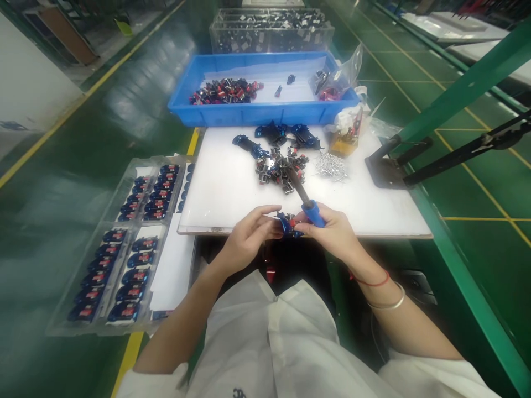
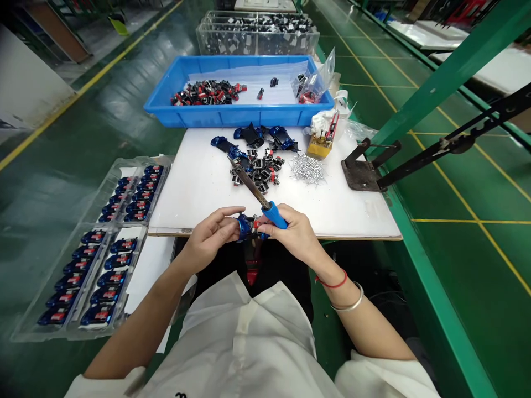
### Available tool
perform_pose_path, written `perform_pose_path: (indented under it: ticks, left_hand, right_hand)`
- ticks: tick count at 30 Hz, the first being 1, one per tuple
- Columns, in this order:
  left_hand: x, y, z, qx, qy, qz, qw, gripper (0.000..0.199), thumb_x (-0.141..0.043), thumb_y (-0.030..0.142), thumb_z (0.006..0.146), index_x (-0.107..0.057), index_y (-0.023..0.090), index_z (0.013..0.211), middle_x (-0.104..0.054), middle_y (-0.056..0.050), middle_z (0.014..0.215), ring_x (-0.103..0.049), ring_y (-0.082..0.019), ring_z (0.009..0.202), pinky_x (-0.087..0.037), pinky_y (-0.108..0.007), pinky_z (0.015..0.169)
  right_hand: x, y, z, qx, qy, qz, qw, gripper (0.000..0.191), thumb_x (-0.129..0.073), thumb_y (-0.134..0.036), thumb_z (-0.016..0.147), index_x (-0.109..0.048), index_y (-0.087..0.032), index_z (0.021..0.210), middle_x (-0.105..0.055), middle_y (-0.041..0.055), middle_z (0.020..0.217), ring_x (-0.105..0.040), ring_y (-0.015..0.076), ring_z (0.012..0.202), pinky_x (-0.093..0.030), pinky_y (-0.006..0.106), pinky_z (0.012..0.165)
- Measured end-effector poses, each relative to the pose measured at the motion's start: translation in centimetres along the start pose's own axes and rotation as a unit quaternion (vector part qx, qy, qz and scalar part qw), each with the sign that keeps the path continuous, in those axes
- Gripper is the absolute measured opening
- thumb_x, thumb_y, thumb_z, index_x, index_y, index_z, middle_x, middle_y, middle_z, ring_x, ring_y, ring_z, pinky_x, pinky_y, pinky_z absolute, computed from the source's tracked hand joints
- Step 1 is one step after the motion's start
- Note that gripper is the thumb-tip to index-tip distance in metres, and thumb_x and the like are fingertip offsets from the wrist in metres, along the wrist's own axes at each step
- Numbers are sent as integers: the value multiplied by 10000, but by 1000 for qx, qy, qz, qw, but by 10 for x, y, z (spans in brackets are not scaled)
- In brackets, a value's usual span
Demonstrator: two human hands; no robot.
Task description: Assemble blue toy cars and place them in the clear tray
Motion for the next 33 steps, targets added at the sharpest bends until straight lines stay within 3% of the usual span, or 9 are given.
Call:
perform_pose_path:
  ticks: [5, 12, 16, 19, 21, 23, 26, 30, 33]
  left_hand:
    - [4, 0, 8, -10, 15, 70, 997, 369, -762, 213, 763, -669, 222, 1121, -694, -4, 848, -662, -142, 776, -538, -258, 722]
    - [6, 3, 17, -101, 9, 143, 985, 239, -816, 246, 725, -762, 227, 957, -679, -32, 944, -629, -167, 867, -519, -298, 791]
    - [4, 0, 19, -55, 10, 77, 995, 252, -799, 331, 753, -740, 183, 949, -699, -47, 952, -653, -203, 901, -534, -352, 839]
    - [2, -4, 22, -8, 58, 59, 997, 328, -797, 393, 748, -706, 162, 964, -716, -37, 915, -666, -213, 887, -538, -357, 833]
    - [1, -7, 24, 2, 99, 71, 993, 351, -797, 421, 743, -687, 160, 952, -717, -31, 880, -669, -209, 862, -538, -341, 803]
    - [-2, -9, 27, 5, 122, 64, 990, 365, -800, 430, 736, -675, 160, 947, -718, -32, 867, -673, -205, 846, -539, -334, 787]
    - [-9, -14, 30, 4, 116, -1, 993, 374, -810, 411, 728, -668, 161, 967, -726, -41, 906, -680, -194, 854, -545, -323, 787]
    - [-10, -16, 34, 22, 95, -91, 991, 345, -783, 400, 755, -668, 158, 972, -721, -47, 929, -681, -171, 828, -566, -298, 741]
    - [-3, -14, 36, 36, 81, -91, 992, 306, -766, 380, 774, -679, 157, 965, -729, -56, 972, -691, -170, 856, -584, -299, 767]
  right_hand:
    - [-2, -13, 0, -54, -42, 28, 997, 222, -786, -423, 699, -752, -208, 742, -670, 27, 770, -617, 206, 698, -524, 360, 684]
    - [-14, -17, 3, -137, -65, 127, 980, 214, -788, -379, 630, -718, -190, 702, -557, -28, 587, -466, 120, 521, -402, 267, 509]
    - [-14, -15, 4, -174, -62, 138, 973, 348, -804, -477, 629, -717, -168, 762, -470, -54, 521, -335, 79, 437, -245, 227, 404]
    - [-10, -11, 3, -188, -38, 150, 970, 479, -762, -574, 683, -720, -151, 906, -437, -72, 506, -279, 65, 386, -180, 221, 368]
    - [-7, -9, 2, -176, -17, 141, 974, 511, -756, -572, 692, -715, -150, 977, -499, -53, 545, -307, 70, 384, -201, 228, 364]
    - [-6, -7, 2, -148, 7, 112, 983, 459, -772, -515, 679, -722, -157, 962, -573, -19, 605, -421, 102, 443, -297, 243, 402]
    - [-6, -7, 5, -121, 47, 79, 988, 344, -763, -445, 674, -728, -169, 876, -606, -1, 620, -546, 160, 567, -416, 278, 511]
    - [-3, -9, 12, -129, 48, 65, 988, 308, -755, -412, 667, -737, -170, 856, -582, -16, 578, -535, 159, 542, -434, 293, 532]
    - [1, -10, 19, -128, 31, 62, 989, 297, -769, -407, 656, -744, -175, 839, -598, -8, 600, -527, 152, 540, -450, 296, 546]
Point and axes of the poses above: each hand's wrist, its own z-axis towards the middle knuckle, its own x-axis out of the back of the hand, y = z × x, the point moved 1 cm from there along z, towards the middle knuckle
